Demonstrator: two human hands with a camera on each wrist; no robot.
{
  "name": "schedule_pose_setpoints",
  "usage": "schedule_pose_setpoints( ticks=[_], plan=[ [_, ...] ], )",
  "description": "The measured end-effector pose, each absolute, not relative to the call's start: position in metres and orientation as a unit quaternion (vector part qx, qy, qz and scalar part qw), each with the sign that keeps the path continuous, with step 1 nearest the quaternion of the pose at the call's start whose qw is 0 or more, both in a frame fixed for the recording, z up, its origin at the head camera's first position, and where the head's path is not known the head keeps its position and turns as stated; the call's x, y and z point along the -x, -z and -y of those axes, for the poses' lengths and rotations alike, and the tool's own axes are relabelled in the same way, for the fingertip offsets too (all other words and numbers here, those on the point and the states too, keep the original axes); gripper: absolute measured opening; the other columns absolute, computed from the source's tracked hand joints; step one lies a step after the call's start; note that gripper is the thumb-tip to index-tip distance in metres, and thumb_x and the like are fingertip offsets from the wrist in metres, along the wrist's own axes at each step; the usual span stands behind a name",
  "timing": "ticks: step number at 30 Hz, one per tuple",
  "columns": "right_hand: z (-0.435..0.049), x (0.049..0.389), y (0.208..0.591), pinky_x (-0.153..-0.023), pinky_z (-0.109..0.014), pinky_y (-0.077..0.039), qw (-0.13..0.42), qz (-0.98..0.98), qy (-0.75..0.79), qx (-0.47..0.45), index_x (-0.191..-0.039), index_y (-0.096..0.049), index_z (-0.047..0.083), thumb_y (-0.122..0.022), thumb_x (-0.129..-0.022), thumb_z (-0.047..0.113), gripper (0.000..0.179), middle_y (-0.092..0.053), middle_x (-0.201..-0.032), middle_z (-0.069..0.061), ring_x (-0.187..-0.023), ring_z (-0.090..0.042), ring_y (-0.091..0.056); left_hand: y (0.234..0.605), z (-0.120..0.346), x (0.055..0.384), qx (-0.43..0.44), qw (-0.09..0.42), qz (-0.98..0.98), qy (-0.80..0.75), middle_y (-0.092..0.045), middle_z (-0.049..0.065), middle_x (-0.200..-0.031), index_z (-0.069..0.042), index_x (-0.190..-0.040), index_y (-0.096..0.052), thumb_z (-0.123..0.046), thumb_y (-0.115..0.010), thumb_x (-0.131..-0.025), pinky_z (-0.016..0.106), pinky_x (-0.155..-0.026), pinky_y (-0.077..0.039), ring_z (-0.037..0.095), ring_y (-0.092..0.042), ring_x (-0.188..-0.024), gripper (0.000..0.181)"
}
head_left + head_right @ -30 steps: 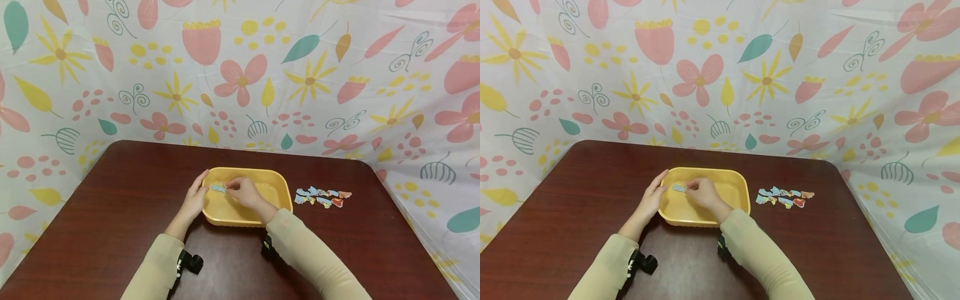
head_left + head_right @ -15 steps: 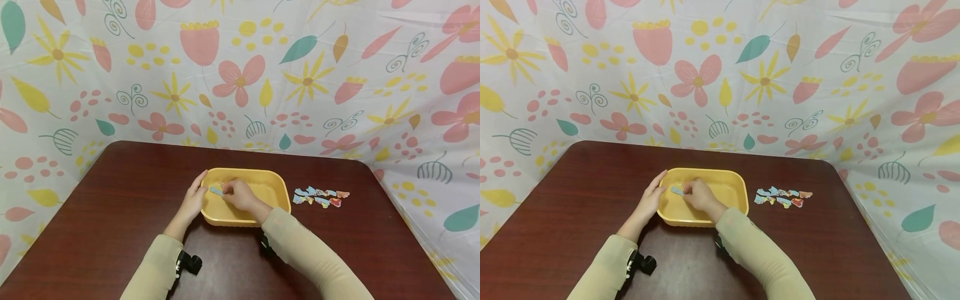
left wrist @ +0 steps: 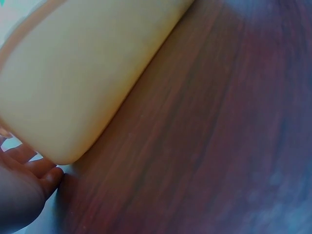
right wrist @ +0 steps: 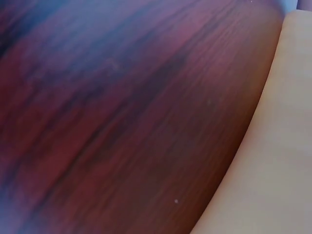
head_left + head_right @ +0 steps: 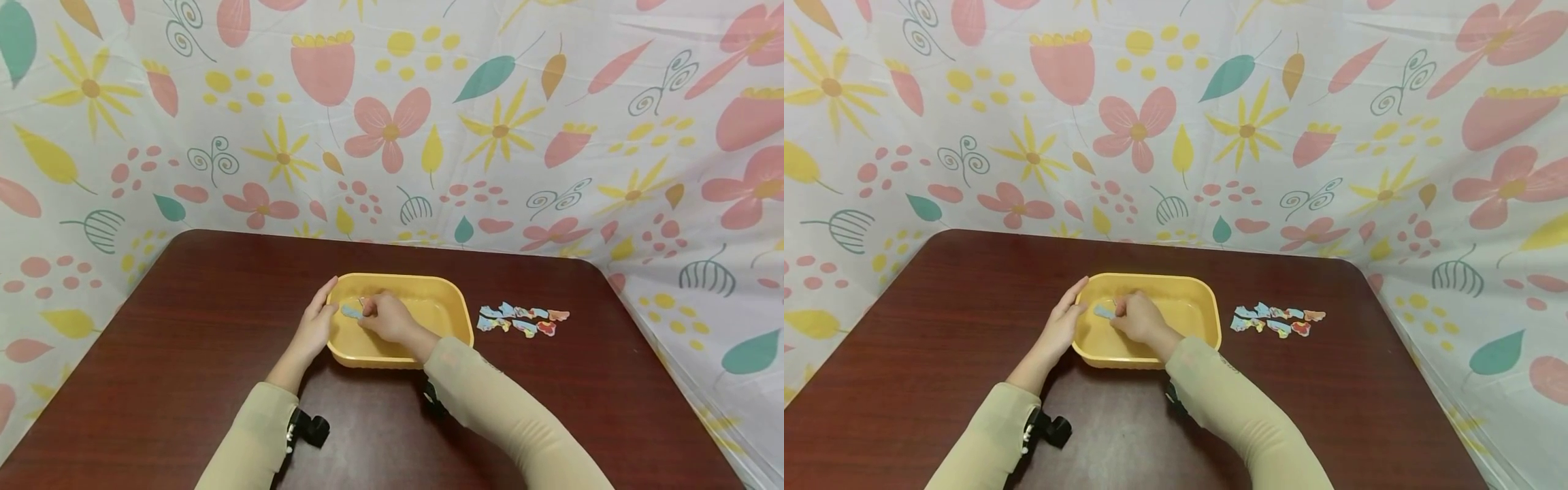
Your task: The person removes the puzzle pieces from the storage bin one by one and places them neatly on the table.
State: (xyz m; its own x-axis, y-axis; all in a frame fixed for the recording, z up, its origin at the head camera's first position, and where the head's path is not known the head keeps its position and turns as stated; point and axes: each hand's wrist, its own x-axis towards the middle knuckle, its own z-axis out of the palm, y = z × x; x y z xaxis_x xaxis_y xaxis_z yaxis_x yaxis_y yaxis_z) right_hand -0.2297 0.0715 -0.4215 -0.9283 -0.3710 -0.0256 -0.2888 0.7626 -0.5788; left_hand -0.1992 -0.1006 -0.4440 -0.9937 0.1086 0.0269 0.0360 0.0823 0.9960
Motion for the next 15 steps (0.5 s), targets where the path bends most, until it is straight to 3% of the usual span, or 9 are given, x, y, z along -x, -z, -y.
schedule_pose_setpoints(
  ticks=[5, 15],
  plan=[
    [-0.0705, 0.2302, 0.4208, -0.062, -0.021, -0.041, 0.067, -0.934, 0.303, 0.178, -0.083, -0.067, 0.006, -0.072, -0.082, 0.013, 0.009, -0.062, -0.077, -0.002, -0.067, -0.011, -0.049, 0.4420, 0.1014, 0.2013, -0.046, 0.039, -0.728, -0.683, -0.021, 0.004, -0.157, -0.017, -0.151, -0.026, -0.008, -0.036, -0.100, 0.047, -0.116, -0.020, 0.024, -0.019, -0.143, 0.052],
    [-0.0744, 0.2300, 0.4224, -0.061, -0.021, -0.043, 0.083, -0.918, 0.348, 0.169, -0.089, -0.066, 0.006, -0.068, -0.085, 0.010, 0.006, -0.064, -0.081, -0.004, -0.069, -0.012, -0.053, 0.4444, 0.0980, 0.1971, -0.042, 0.008, -0.736, -0.676, -0.027, 0.004, -0.155, -0.019, -0.149, -0.031, -0.011, -0.038, -0.099, 0.047, -0.113, -0.025, 0.025, -0.027, -0.139, 0.051]
  ],
)
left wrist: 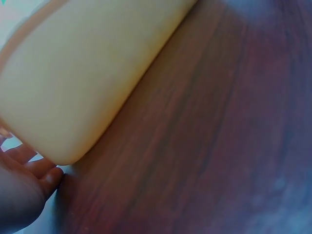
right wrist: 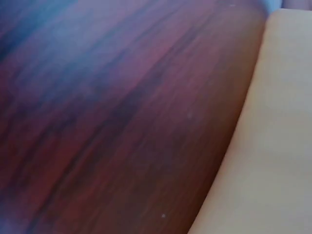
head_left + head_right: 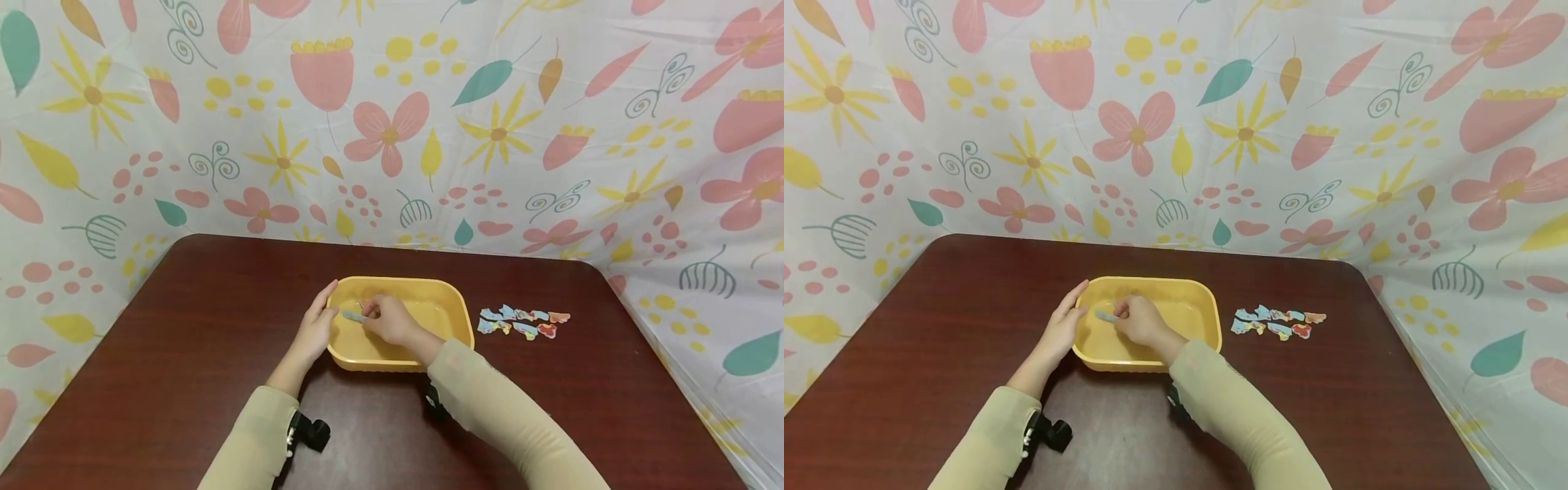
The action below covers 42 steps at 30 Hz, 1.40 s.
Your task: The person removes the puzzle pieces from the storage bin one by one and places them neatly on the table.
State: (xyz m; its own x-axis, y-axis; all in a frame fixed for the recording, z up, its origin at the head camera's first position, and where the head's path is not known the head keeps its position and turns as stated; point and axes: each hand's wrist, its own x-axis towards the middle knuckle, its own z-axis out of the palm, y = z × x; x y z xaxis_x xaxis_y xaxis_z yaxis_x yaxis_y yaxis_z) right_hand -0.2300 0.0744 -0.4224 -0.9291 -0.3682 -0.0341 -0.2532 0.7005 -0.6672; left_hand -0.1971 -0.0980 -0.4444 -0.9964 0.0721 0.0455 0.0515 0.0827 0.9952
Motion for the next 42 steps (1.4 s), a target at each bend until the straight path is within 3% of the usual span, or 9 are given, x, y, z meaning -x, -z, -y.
schedule_pose_setpoints(
  ticks=[10, 17, 21, 26, 29, 34, 42],
  plan=[
    [-0.089, 0.226, 0.416, -0.051, -0.023, -0.044, 0.125, -0.884, 0.429, 0.136, -0.090, -0.068, 0.002, -0.067, -0.086, 0.013, 0.011, -0.061, -0.075, -0.005, -0.054, -0.012, -0.049, 0.448, 0.097, 0.196, -0.052, 0.007, -0.739, -0.672, -0.024, 0.005, -0.156, -0.018, -0.149, -0.031, -0.010, -0.036, -0.099, 0.050, -0.115, -0.020, 0.026, -0.020, -0.143, 0.050],
    [-0.103, 0.223, 0.404, -0.059, -0.026, -0.050, 0.134, -0.863, 0.469, 0.129, -0.096, -0.069, 0.002, -0.063, -0.087, 0.008, 0.013, -0.066, -0.095, -0.011, -0.073, -0.017, -0.057, 0.448, 0.096, 0.197, -0.054, 0.006, -0.742, -0.668, -0.024, 0.003, -0.156, -0.018, -0.149, -0.031, -0.012, -0.037, -0.100, 0.051, -0.116, -0.017, 0.026, -0.017, -0.144, 0.050],
    [-0.114, 0.221, 0.398, -0.067, -0.034, -0.054, 0.165, -0.837, 0.508, 0.120, -0.101, -0.063, -0.002, -0.062, -0.090, 0.013, 0.019, -0.066, -0.098, -0.020, -0.084, -0.028, -0.064, 0.449, 0.095, 0.198, -0.055, 0.002, -0.739, -0.671, -0.025, 0.005, -0.156, -0.016, -0.149, -0.031, -0.011, -0.037, -0.099, 0.052, -0.116, -0.018, 0.027, -0.017, -0.144, 0.050],
    [-0.126, 0.215, 0.389, -0.078, -0.047, -0.054, 0.175, -0.816, 0.536, 0.125, -0.109, -0.058, -0.008, -0.060, -0.091, 0.011, 0.026, -0.063, -0.105, -0.031, -0.096, -0.040, -0.063, 0.447, 0.095, 0.196, -0.057, 0.000, -0.739, -0.671, -0.024, 0.005, -0.156, -0.018, -0.149, -0.031, -0.011, -0.037, -0.099, 0.051, -0.115, -0.018, 0.027, -0.017, -0.144, 0.051],
    [-0.134, 0.211, 0.384, -0.082, -0.049, -0.054, 0.166, -0.819, 0.535, 0.125, -0.111, -0.059, -0.006, -0.059, -0.092, 0.011, 0.025, -0.064, -0.106, -0.030, -0.095, -0.036, -0.064, 0.442, 0.096, 0.193, -0.060, 0.003, -0.742, -0.668, -0.024, 0.005, -0.156, -0.017, -0.149, -0.031, -0.010, -0.037, -0.099, 0.051, -0.116, -0.016, 0.026, -0.015, -0.145, 0.051],
    [-0.148, 0.209, 0.380, -0.077, -0.040, -0.056, 0.135, -0.826, 0.535, 0.116, -0.112, -0.061, -0.003, -0.061, -0.091, 0.014, 0.027, -0.068, -0.102, -0.023, -0.087, -0.021, -0.068, 0.445, 0.098, 0.196, -0.062, -0.005, -0.742, -0.668, -0.025, 0.004, -0.156, -0.016, -0.149, -0.030, -0.010, -0.037, -0.099, 0.050, -0.117, -0.015, 0.025, -0.015, -0.145, 0.051],
    [-0.176, 0.205, 0.374, -0.074, -0.040, -0.057, 0.082, -0.814, 0.564, 0.114, -0.111, -0.061, -0.004, -0.062, -0.091, 0.013, 0.027, -0.066, -0.104, -0.026, -0.083, -0.018, -0.068, 0.444, 0.099, 0.197, -0.057, -0.009, -0.741, -0.669, -0.027, 0.006, -0.155, -0.015, -0.148, -0.032, -0.009, -0.037, -0.098, 0.050, -0.116, -0.016, 0.025, -0.016, -0.144, 0.051]
  ],
)
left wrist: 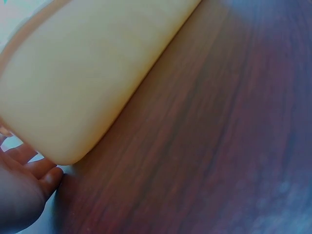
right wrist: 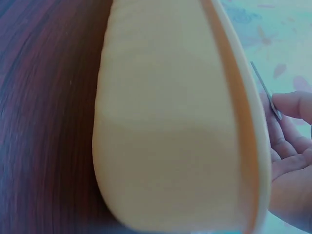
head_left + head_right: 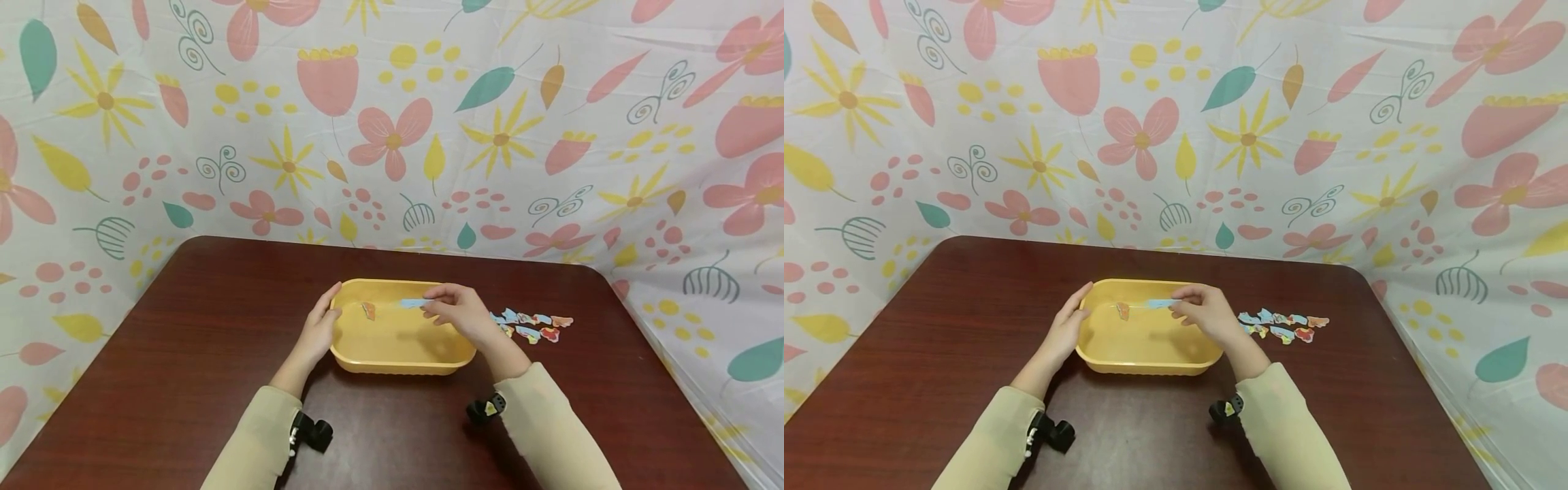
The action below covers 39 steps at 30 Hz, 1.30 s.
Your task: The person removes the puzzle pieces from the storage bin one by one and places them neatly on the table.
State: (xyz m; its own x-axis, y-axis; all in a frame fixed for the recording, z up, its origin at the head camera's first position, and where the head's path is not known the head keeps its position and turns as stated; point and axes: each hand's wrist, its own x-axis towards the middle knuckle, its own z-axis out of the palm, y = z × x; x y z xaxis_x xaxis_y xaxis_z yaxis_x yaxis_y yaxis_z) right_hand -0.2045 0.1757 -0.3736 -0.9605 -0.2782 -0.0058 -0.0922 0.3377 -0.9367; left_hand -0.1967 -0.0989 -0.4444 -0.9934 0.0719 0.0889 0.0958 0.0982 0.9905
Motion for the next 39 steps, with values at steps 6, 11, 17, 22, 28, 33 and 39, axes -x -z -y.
schedule_pose_setpoints(
  ticks=[6, 11, 17, 22, 28, 33, 39],
  plan=[
    [-0.201, 0.198, 0.374, -0.071, -0.030, -0.057, 0.057, -0.804, 0.583, 0.098, -0.117, -0.058, -0.009, -0.060, -0.092, 0.015, 0.035, -0.067, -0.102, -0.024, -0.081, -0.013, -0.068, 0.447, 0.097, 0.198, 0.058, 0.008, 0.740, 0.670, -0.026, 0.007, -0.156, -0.014, -0.149, -0.031, -0.008, -0.037, -0.098, 0.050, -0.116, -0.017, 0.026, -0.016, -0.144, 0.051],
    [-0.219, 0.193, 0.377, -0.071, -0.030, -0.057, 0.039, -0.803, 0.590, 0.077, -0.119, -0.057, -0.009, -0.061, -0.092, 0.017, 0.037, -0.070, -0.092, -0.009, -0.083, -0.017, -0.069, 0.449, 0.095, 0.198, 0.053, 0.000, 0.738, 0.673, -0.026, 0.004, -0.156, -0.017, -0.148, -0.032, -0.010, -0.037, -0.099, 0.049, -0.116, -0.017, 0.024, -0.016, -0.145, 0.050],
    [-0.231, 0.189, 0.385, -0.068, -0.027, -0.057, 0.025, -0.778, 0.625, 0.054, -0.119, -0.052, -0.013, -0.063, -0.091, 0.017, 0.042, -0.068, -0.082, 0.003, -0.076, -0.012, -0.068, 0.449, 0.097, 0.196, 0.044, -0.004, 0.736, 0.675, -0.026, 0.004, -0.156, -0.018, -0.148, -0.032, -0.009, -0.037, -0.099, 0.048, -0.114, -0.023, 0.024, -0.020, -0.143, 0.051],
    [-0.239, 0.187, 0.392, -0.069, -0.028, -0.058, 0.018, -0.747, 0.663, 0.034, -0.114, -0.056, -0.008, -0.064, -0.090, 0.014, 0.034, -0.068, -0.082, 0.001, -0.074, -0.012, -0.068, 0.448, 0.099, 0.197, 0.038, -0.005, 0.731, 0.681, -0.026, 0.005, -0.156, -0.018, -0.148, -0.032, -0.008, -0.037, -0.098, 0.046, -0.113, -0.026, 0.024, -0.025, -0.141, 0.051],
    [-0.256, 0.184, 0.397, -0.071, -0.029, -0.057, -0.004, -0.712, 0.703, 0.009, -0.110, -0.059, 0.000, -0.064, -0.090, 0.014, 0.024, -0.069, -0.082, 0.004, -0.075, -0.008, -0.068, 0.447, 0.099, 0.198, 0.049, -0.003, 0.728, 0.684, -0.025, 0.007, -0.156, -0.015, -0.149, -0.031, -0.006, -0.037, -0.098, 0.047, -0.113, -0.025, 0.025, -0.022, -0.142, 0.052],
    [-0.272, 0.180, 0.402, -0.070, -0.027, -0.057, -0.021, -0.676, 0.737, 0.012, -0.107, -0.063, 0.006, -0.063, -0.091, 0.011, 0.017, -0.070, -0.082, 0.004, -0.076, -0.009, -0.068, 0.446, 0.098, 0.198, 0.051, -0.002, 0.727, 0.685, -0.025, 0.007, -0.156, -0.015, -0.149, -0.031, -0.006, -0.037, -0.098, 0.046, -0.114, -0.023, 0.024, -0.021, -0.142, 0.052],
    [-0.293, 0.178, 0.404, -0.069, -0.024, -0.057, -0.042, -0.660, 0.750, 0.008, -0.100, -0.067, 0.016, -0.062, -0.091, 0.010, 0.012, -0.071, -0.081, 0.004, -0.074, -0.008, -0.068, 0.445, 0.097, 0.198, 0.048, -0.001, 0.731, 0.681, -0.025, 0.004, -0.156, -0.018, -0.149, -0.032, -0.007, -0.037, -0.098, 0.047, -0.113, -0.025, 0.022, -0.021, -0.142, 0.052]
  ],
)
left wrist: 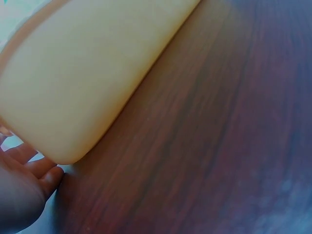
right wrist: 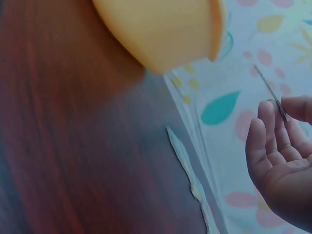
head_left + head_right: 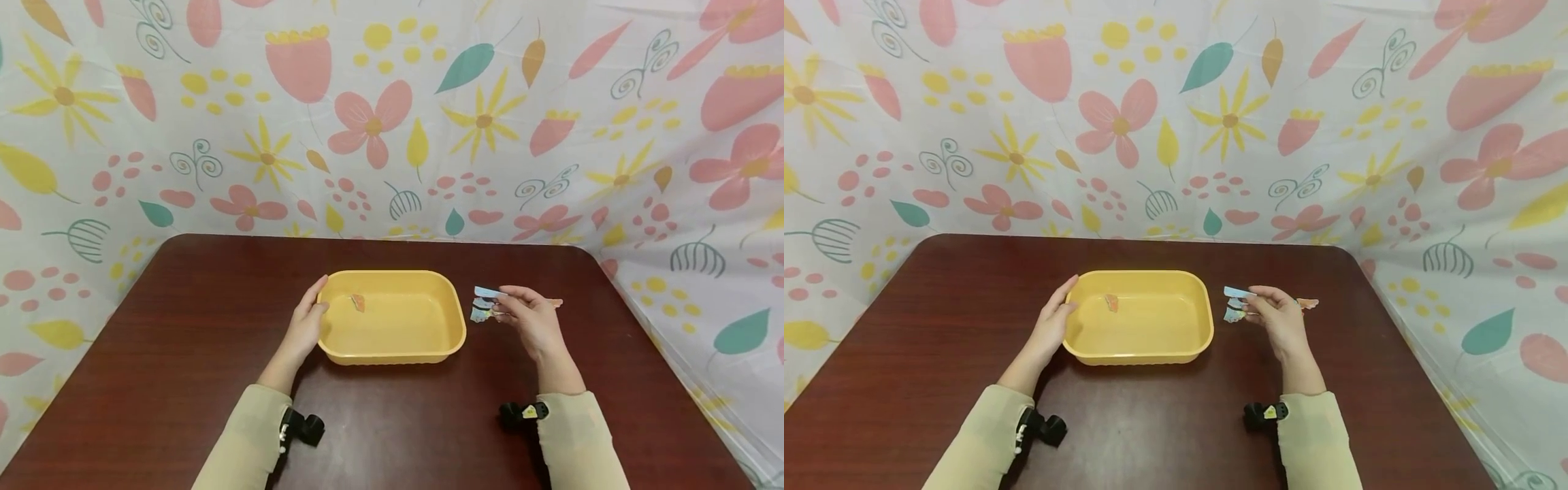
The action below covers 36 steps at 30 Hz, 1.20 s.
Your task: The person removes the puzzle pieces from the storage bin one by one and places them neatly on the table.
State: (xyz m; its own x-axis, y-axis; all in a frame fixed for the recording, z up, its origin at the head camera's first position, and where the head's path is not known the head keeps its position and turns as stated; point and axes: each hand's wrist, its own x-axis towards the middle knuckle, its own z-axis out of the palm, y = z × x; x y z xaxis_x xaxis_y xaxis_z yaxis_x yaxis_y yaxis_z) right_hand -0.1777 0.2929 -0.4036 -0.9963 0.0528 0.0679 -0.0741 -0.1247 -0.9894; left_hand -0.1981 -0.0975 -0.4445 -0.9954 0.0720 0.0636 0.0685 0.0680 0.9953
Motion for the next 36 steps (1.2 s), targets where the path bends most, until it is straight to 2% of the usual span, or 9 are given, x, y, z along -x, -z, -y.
schedule_pose_setpoints(
  ticks=[7, 11, 18, 22, 27, 32, 36],
  plan=[
    [-0.315, 0.175, 0.403, -0.068, -0.024, -0.057, 0.050, 0.646, -0.761, 0.026, -0.098, -0.068, 0.016, -0.064, -0.090, 0.011, 0.010, -0.071, -0.082, 0.003, -0.076, -0.009, -0.069, 0.442, 0.100, 0.197, -0.053, 0.003, -0.727, -0.684, -0.024, 0.004, -0.156, -0.016, -0.149, -0.031, -0.005, -0.036, -0.098, 0.047, -0.112, -0.027, 0.022, -0.021, -0.142, 0.052],
    [-0.324, 0.172, 0.406, -0.069, -0.024, -0.057, 0.036, 0.657, -0.752, 0.035, -0.099, -0.067, 0.017, -0.064, -0.090, 0.013, 0.010, -0.069, -0.086, 0.003, -0.079, -0.009, -0.069, 0.443, 0.101, 0.197, -0.052, 0.009, -0.725, -0.686, -0.023, 0.003, -0.157, -0.017, -0.149, -0.030, -0.006, -0.036, -0.099, 0.047, -0.111, -0.029, 0.022, -0.023, -0.141, 0.052],
    [-0.335, 0.171, 0.415, -0.068, -0.022, -0.056, -0.007, 0.710, -0.704, 0.018, -0.111, -0.061, 0.004, -0.063, -0.091, 0.014, 0.022, -0.065, -0.097, 0.008, -0.081, -0.006, -0.068, 0.443, 0.100, 0.197, -0.050, 0.010, -0.722, -0.690, -0.024, 0.003, -0.156, -0.018, -0.149, -0.030, -0.007, -0.037, -0.099, 0.047, -0.107, -0.034, 0.025, -0.032, -0.136, 0.052],
    [-0.335, 0.171, 0.419, -0.068, -0.023, -0.056, -0.020, 0.730, -0.683, 0.012, -0.109, -0.062, 0.006, -0.062, -0.091, 0.013, 0.019, -0.062, -0.104, 0.010, -0.081, -0.005, -0.067, 0.444, 0.099, 0.198, -0.056, 0.008, -0.721, -0.691, -0.023, 0.004, -0.156, -0.016, -0.149, -0.029, -0.006, -0.037, -0.098, 0.047, -0.107, -0.034, 0.026, -0.031, -0.136, 0.052],
    [-0.332, 0.172, 0.422, -0.065, -0.024, -0.056, -0.045, 0.756, -0.652, 0.007, -0.109, -0.062, 0.002, -0.062, -0.092, 0.012, 0.020, -0.067, -0.093, 0.009, -0.078, -0.006, -0.068, 0.445, 0.098, 0.199, -0.058, 0.010, -0.724, -0.688, -0.023, 0.005, -0.157, -0.014, -0.149, -0.029, -0.005, -0.036, -0.098, 0.048, -0.108, -0.033, 0.026, -0.030, -0.137, 0.053],
    [-0.328, 0.174, 0.425, -0.063, -0.025, -0.056, -0.063, 0.786, -0.616, 0.003, -0.119, -0.052, -0.013, -0.060, -0.092, 0.013, 0.038, -0.069, -0.085, 0.009, -0.077, -0.006, -0.068, 0.446, 0.098, 0.200, -0.057, 0.010, -0.724, -0.688, -0.023, 0.004, -0.157, -0.015, -0.149, -0.029, -0.005, -0.036, -0.098, 0.048, -0.105, -0.036, 0.028, -0.034, -0.134, 0.052],
    [-0.326, 0.177, 0.428, -0.063, -0.025, -0.056, -0.077, 0.799, -0.597, 0.000, -0.123, -0.046, -0.018, -0.061, -0.092, 0.013, 0.046, -0.070, -0.084, 0.010, -0.076, -0.007, -0.068, 0.446, 0.099, 0.200, -0.058, 0.008, -0.727, -0.684, -0.022, 0.005, -0.157, -0.014, -0.149, -0.029, -0.006, -0.036, -0.098, 0.048, -0.107, -0.034, 0.026, -0.030, -0.137, 0.052]
  ],
)
